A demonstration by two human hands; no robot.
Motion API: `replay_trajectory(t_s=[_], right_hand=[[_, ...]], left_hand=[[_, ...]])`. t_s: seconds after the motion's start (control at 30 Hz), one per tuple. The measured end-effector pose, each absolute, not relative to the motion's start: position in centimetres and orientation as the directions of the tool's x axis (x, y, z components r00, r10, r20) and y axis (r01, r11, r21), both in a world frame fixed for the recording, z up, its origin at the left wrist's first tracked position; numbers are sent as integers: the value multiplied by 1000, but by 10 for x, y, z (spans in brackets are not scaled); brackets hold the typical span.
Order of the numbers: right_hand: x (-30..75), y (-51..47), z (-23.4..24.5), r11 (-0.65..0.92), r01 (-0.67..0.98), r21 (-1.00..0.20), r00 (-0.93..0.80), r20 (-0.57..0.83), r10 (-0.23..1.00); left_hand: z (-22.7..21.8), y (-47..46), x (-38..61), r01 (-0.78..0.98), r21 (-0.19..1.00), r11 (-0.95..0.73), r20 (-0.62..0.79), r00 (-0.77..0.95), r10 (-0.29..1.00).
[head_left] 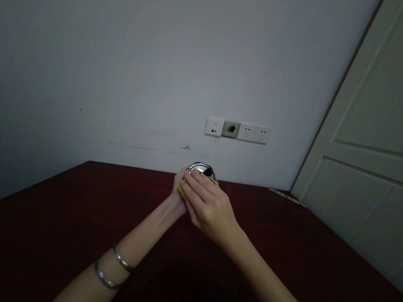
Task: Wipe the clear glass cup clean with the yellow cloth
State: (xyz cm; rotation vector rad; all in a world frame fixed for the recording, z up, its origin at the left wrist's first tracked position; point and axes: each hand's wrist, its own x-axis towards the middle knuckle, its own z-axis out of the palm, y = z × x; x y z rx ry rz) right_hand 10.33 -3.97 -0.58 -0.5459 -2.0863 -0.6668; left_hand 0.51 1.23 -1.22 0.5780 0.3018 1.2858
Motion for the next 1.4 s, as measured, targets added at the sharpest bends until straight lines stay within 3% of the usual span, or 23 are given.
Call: replay_trajectory(t_s=[0.23,0.43,0.67,0.83,0.9,1.0,1.13,1.2,1.27,1.4], right_hand=[[115,-34,-1,757,627,185,-377,922,87],[118,-28,-12,836,483,261,-486,874,8],[124,-22,-10,825,552,123,-297,953,57],[112,-31,-13,810,516,277,-484,875,9],[111,-32,-14,824,490,284,-509,861,6],[115,-29,-13,859,493,138,-378,923,68],[117,-26,-11,886,373,-274,40,959,280],[114,-24,-10,831,192,-522,279,841,464],[112,-20,-9,729,-40,-683,426,648,631],[122,-1,-11,519,-394,-758,441,339,831]], left_hand=[[-10,13,9,-824,537,178,135,293,946],[-14,17,4,-824,537,180,82,264,961],[-10,14,4,-789,583,194,52,274,960],[-9,15,0,-754,609,247,40,340,940],[-9,15,-1,-732,625,270,31,369,929],[-7,14,0,-768,617,174,78,280,957],[-5,11,2,-674,716,182,52,311,949],[-5,12,2,-620,765,177,49,330,943],[-7,15,1,-577,806,132,57,299,953],[-14,23,-6,-462,878,-127,217,145,965]])
